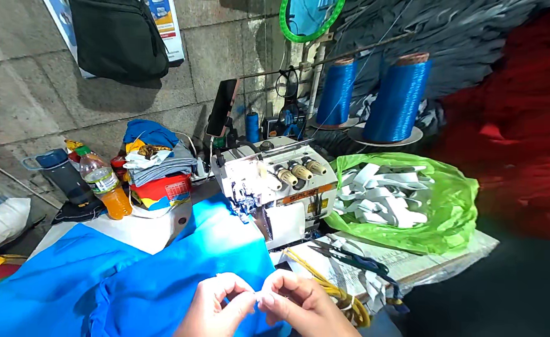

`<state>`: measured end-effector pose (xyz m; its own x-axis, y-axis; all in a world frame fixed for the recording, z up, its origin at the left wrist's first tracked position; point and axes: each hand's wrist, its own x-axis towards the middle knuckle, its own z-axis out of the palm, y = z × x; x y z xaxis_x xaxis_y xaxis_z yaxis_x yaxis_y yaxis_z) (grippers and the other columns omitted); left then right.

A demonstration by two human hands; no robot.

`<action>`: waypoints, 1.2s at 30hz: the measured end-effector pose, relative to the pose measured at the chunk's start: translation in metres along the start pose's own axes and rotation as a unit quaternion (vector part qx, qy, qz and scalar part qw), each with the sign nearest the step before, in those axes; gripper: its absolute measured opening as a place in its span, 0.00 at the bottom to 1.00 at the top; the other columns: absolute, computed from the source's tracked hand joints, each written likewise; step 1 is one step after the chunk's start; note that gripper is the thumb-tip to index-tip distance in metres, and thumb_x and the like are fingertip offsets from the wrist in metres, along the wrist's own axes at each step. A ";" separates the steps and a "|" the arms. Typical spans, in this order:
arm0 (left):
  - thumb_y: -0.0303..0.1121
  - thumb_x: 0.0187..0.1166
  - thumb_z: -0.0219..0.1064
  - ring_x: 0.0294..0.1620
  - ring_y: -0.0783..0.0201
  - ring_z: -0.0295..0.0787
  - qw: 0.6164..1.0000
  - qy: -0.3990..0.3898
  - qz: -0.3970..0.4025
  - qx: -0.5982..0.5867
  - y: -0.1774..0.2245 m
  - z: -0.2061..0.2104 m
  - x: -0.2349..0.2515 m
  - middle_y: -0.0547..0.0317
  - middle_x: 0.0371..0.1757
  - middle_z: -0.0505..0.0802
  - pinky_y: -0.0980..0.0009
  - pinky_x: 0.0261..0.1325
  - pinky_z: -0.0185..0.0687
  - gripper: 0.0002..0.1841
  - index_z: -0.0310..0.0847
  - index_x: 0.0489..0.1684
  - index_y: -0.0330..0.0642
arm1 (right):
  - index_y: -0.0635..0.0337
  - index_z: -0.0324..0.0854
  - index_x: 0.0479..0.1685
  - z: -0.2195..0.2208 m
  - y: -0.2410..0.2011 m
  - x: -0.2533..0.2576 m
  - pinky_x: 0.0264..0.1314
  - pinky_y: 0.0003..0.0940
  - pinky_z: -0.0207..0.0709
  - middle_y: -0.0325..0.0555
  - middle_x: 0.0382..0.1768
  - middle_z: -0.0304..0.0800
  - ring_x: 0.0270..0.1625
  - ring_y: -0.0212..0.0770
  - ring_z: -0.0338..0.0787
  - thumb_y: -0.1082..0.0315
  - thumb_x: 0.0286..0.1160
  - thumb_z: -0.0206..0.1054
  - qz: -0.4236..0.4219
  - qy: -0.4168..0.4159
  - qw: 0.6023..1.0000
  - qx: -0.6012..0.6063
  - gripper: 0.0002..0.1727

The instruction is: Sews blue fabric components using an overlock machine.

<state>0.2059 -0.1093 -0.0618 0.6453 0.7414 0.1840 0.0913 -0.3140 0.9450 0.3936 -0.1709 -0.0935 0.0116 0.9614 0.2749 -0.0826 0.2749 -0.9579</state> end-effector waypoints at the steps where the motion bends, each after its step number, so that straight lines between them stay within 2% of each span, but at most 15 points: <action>1: 0.24 0.80 0.62 0.35 0.84 0.85 1.000 0.004 0.002 0.004 0.000 -0.001 -0.001 0.66 0.35 0.90 0.86 0.41 0.81 0.07 0.86 0.38 0.32 | 0.58 0.83 0.43 -0.002 0.000 0.000 0.42 0.23 0.87 0.28 0.36 0.91 0.36 0.22 0.90 0.76 0.78 0.64 -0.001 -0.016 1.000 -0.005 0.05; 3: 0.24 0.80 0.62 0.34 0.84 0.84 1.000 0.009 0.002 0.019 0.001 -0.003 -0.001 0.66 0.34 0.90 0.86 0.40 0.80 0.07 0.86 0.37 0.33 | 0.61 0.83 0.47 -0.007 0.000 0.002 0.45 0.22 0.85 0.29 0.40 0.90 0.39 0.21 0.88 0.75 0.78 0.63 0.001 -0.053 0.998 -0.021 0.06; 5: 0.24 0.80 0.62 0.33 0.84 0.83 0.999 0.013 -0.001 0.033 0.002 -0.005 -0.001 0.66 0.33 0.90 0.87 0.39 0.78 0.07 0.86 0.36 0.33 | 0.63 0.84 0.46 -0.008 -0.002 0.002 0.46 0.21 0.84 0.31 0.41 0.91 0.41 0.20 0.88 0.74 0.77 0.64 0.004 -0.071 0.997 -0.036 0.05; 11: 0.24 0.79 0.64 0.34 0.83 0.84 0.999 0.006 0.006 0.036 0.002 -0.003 -0.003 0.63 0.34 0.90 0.86 0.42 0.80 0.07 0.87 0.36 0.31 | 0.66 0.85 0.35 0.000 -0.004 0.005 0.39 0.17 0.80 0.36 0.30 0.88 0.33 0.19 0.85 0.72 0.77 0.65 -0.022 -0.035 0.993 -0.114 0.07; 14: 0.26 0.86 0.57 0.35 0.83 0.86 1.000 -0.010 -0.016 -0.019 0.003 -0.008 -0.006 0.70 0.33 0.91 0.83 0.43 0.83 0.11 0.86 0.38 0.34 | 0.60 0.84 0.37 -0.001 -0.005 0.005 0.41 0.19 0.84 0.30 0.32 0.90 0.34 0.20 0.88 0.74 0.78 0.64 -0.002 -0.050 0.998 -0.044 0.04; 16: 0.25 0.88 0.51 0.36 0.81 0.89 0.998 -0.009 -0.025 -0.066 -0.001 -0.012 -0.008 0.72 0.34 0.92 0.80 0.43 0.85 0.13 0.85 0.42 0.37 | 0.54 0.84 0.37 -0.001 -0.007 0.005 0.42 0.22 0.86 0.26 0.32 0.92 0.34 0.22 0.91 0.75 0.79 0.63 0.029 -0.058 0.997 0.035 0.07; 19: 0.22 0.83 0.59 0.39 0.80 0.88 0.997 0.010 -0.019 -0.078 -0.007 -0.010 -0.011 0.68 0.41 0.92 0.81 0.44 0.84 0.09 0.85 0.50 0.32 | 0.52 0.86 0.36 0.001 -0.007 0.006 0.41 0.22 0.86 0.27 0.31 0.94 0.33 0.23 0.91 0.76 0.79 0.63 0.067 -0.069 0.991 0.091 0.09; 21: 0.22 0.78 0.65 0.41 0.81 0.86 0.996 0.013 0.002 -0.088 -0.011 -0.006 -0.013 0.68 0.45 0.91 0.82 0.45 0.84 0.08 0.87 0.49 0.31 | 0.52 0.86 0.35 0.003 -0.006 0.007 0.40 0.21 0.85 0.26 0.30 0.92 0.32 0.22 0.90 0.76 0.78 0.64 0.071 -0.071 0.991 0.086 0.09; 23: 0.22 0.76 0.67 0.41 0.82 0.86 0.996 0.020 0.012 -0.085 -0.013 -0.003 -0.014 0.68 0.44 0.91 0.82 0.45 0.84 0.06 0.88 0.45 0.32 | 0.53 0.85 0.35 0.006 -0.005 0.007 0.39 0.20 0.84 0.25 0.28 0.91 0.31 0.21 0.89 0.77 0.77 0.65 0.069 -0.070 0.993 0.065 0.08; 26: 0.24 0.78 0.68 0.38 0.83 0.85 0.998 0.014 -0.003 -0.063 -0.012 -0.004 -0.014 0.67 0.41 0.90 0.83 0.43 0.83 0.05 0.89 0.43 0.32 | 0.53 0.83 0.32 0.009 -0.002 0.009 0.34 0.18 0.82 0.23 0.25 0.87 0.27 0.19 0.86 0.76 0.73 0.70 0.040 -0.056 0.998 0.015 0.07; 29: 0.24 0.80 0.65 0.35 0.82 0.85 0.998 0.003 -0.017 -0.066 -0.011 -0.004 -0.015 0.67 0.40 0.90 0.83 0.41 0.83 0.06 0.88 0.42 0.33 | 0.51 0.77 0.30 0.010 0.001 0.010 0.29 0.17 0.79 0.23 0.22 0.85 0.24 0.19 0.84 0.75 0.67 0.75 0.030 -0.025 0.999 -0.022 0.11; 32: 0.22 0.80 0.64 0.35 0.81 0.87 0.995 0.043 -0.025 -0.089 -0.010 0.002 -0.016 0.69 0.37 0.91 0.82 0.41 0.85 0.06 0.88 0.40 0.35 | 0.52 0.78 0.35 0.009 0.003 0.011 0.31 0.19 0.81 0.24 0.24 0.87 0.25 0.20 0.86 0.76 0.68 0.75 0.024 -0.031 0.999 -0.011 0.10; 34: 0.22 0.80 0.63 0.33 0.81 0.88 0.993 0.078 -0.027 -0.082 -0.010 0.005 -0.016 0.69 0.35 0.91 0.82 0.39 0.85 0.06 0.88 0.38 0.34 | 0.58 0.81 0.42 0.007 0.002 0.009 0.36 0.22 0.85 0.27 0.28 0.88 0.30 0.23 0.89 0.78 0.71 0.70 0.015 -0.042 0.999 -0.010 0.08; 36: 0.22 0.80 0.64 0.33 0.81 0.87 0.993 0.098 -0.022 -0.053 -0.011 0.006 -0.016 0.67 0.34 0.91 0.83 0.39 0.85 0.06 0.88 0.38 0.33 | 0.61 0.82 0.45 0.005 -0.001 0.007 0.39 0.23 0.86 0.29 0.32 0.89 0.33 0.23 0.89 0.79 0.74 0.65 0.014 -0.037 0.999 -0.037 0.07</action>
<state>0.1995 -0.1216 -0.0766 0.4807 0.8578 0.1819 0.0289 -0.2228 0.9744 0.3891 -0.1649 -0.0904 -0.0645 0.9658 0.2512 -0.0078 0.2512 -0.9679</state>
